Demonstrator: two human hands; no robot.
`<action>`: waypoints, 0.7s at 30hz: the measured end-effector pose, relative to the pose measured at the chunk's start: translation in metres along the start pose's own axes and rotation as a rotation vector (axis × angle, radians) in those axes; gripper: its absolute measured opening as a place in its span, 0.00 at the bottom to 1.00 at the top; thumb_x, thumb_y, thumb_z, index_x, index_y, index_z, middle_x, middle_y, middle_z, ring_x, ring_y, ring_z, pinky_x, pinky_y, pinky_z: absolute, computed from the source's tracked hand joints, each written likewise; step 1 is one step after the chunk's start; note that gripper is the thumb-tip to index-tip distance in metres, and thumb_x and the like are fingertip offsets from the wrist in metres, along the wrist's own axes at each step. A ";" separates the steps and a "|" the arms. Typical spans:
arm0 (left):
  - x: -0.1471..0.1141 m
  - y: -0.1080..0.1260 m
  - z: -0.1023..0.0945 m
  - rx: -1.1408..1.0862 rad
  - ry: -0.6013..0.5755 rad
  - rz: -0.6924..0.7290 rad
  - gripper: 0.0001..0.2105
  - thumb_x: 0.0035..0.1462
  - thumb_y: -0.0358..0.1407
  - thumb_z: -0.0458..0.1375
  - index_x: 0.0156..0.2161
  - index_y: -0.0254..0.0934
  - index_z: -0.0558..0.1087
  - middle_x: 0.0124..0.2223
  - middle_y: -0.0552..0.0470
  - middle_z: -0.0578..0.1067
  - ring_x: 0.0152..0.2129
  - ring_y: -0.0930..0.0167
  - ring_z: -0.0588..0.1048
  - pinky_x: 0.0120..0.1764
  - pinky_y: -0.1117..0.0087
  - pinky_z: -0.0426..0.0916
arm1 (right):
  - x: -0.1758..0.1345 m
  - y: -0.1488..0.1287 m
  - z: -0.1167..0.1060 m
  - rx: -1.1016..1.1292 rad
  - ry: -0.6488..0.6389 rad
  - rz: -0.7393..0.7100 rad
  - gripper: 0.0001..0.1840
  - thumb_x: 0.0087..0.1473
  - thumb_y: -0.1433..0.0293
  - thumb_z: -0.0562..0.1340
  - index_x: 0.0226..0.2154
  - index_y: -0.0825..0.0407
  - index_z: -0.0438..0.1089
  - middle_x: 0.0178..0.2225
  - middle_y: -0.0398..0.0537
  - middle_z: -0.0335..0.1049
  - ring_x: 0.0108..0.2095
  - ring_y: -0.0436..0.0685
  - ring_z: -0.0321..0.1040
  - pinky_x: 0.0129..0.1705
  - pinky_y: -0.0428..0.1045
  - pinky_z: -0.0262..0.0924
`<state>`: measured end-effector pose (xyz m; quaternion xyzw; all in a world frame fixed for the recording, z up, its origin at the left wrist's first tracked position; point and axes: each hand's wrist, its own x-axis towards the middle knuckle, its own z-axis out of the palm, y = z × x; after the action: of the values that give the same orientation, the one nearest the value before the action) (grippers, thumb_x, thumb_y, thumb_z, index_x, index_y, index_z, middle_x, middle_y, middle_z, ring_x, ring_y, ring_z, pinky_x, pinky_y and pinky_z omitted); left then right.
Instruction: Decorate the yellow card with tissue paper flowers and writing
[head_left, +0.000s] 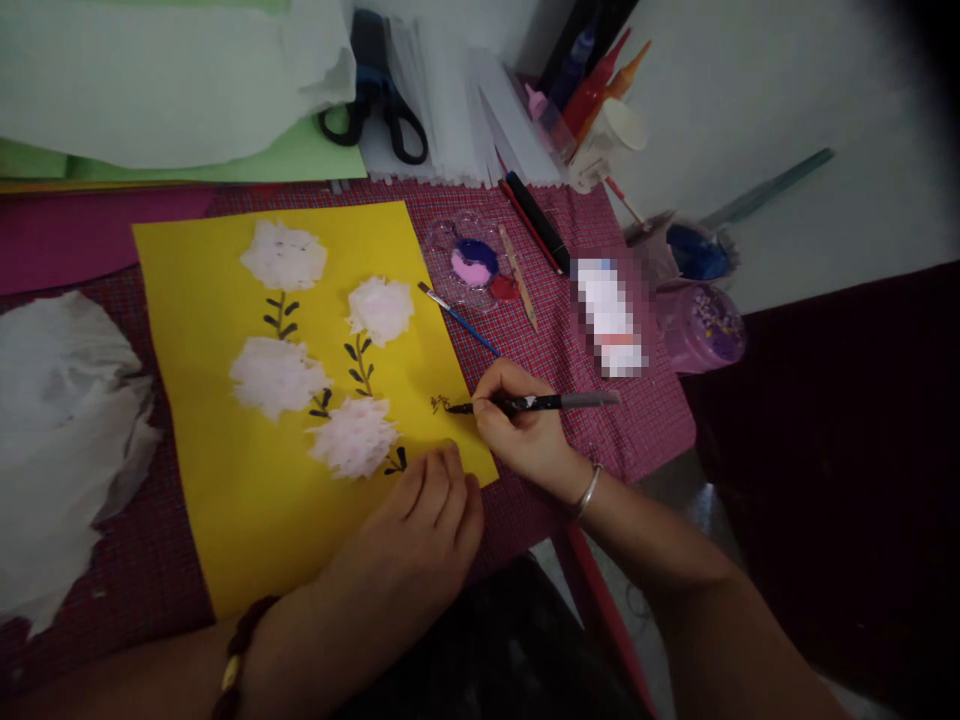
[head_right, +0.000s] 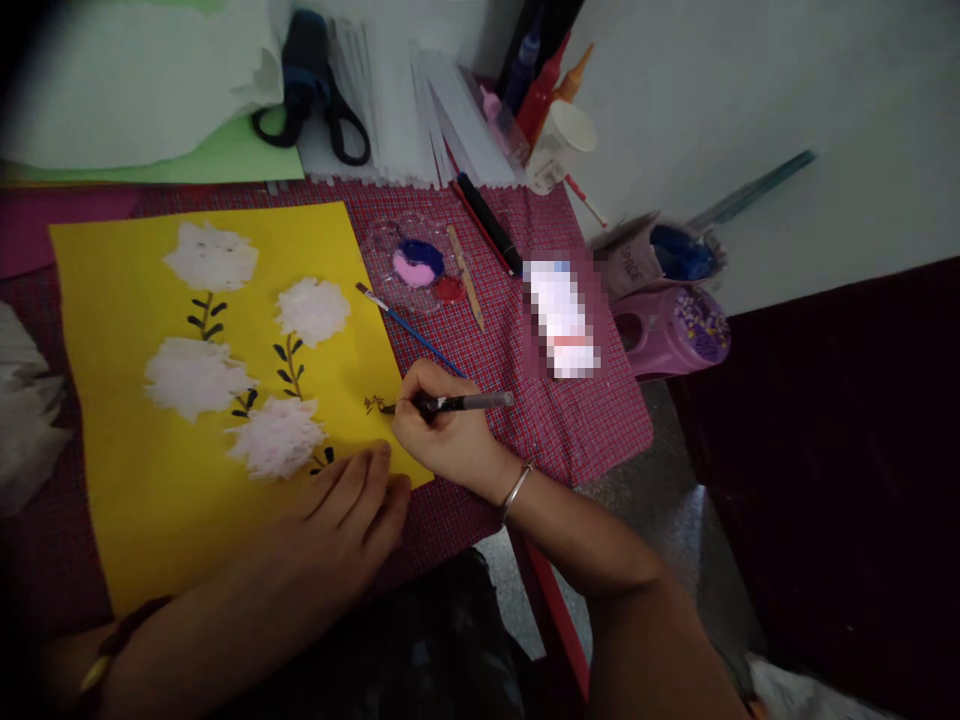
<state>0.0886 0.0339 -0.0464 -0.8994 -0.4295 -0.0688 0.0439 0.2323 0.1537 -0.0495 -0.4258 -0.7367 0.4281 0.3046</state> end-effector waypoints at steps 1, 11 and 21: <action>0.000 0.000 0.000 0.002 0.004 -0.001 0.18 0.59 0.34 0.49 0.51 0.25 0.69 0.51 0.31 0.75 0.48 0.54 0.74 0.53 0.54 0.60 | 0.000 0.001 0.000 0.007 -0.001 0.002 0.08 0.48 0.76 0.57 0.22 0.50 0.59 0.22 0.38 0.59 0.23 0.48 0.56 0.25 0.47 0.52; -0.003 0.003 -0.001 -0.035 -0.043 -0.019 0.20 0.57 0.32 0.50 0.53 0.26 0.70 0.53 0.33 0.74 0.49 0.56 0.73 0.51 0.58 0.62 | -0.007 -0.005 -0.010 0.357 0.074 0.190 0.09 0.60 0.63 0.56 0.29 0.48 0.63 0.14 0.33 0.56 0.14 0.45 0.51 0.17 0.44 0.47; -0.011 0.017 0.001 0.066 -0.071 0.023 0.23 0.57 0.34 0.49 0.55 0.22 0.68 0.56 0.30 0.71 0.52 0.53 0.70 0.55 0.52 0.59 | -0.013 0.000 -0.011 0.069 -0.019 -0.044 0.07 0.47 0.77 0.58 0.28 0.50 0.67 0.25 0.40 0.67 0.27 0.49 0.64 0.28 0.47 0.59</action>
<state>0.0952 0.0150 -0.0491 -0.9041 -0.4227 -0.0220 0.0589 0.2470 0.1462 -0.0461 -0.3946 -0.7336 0.4504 0.3212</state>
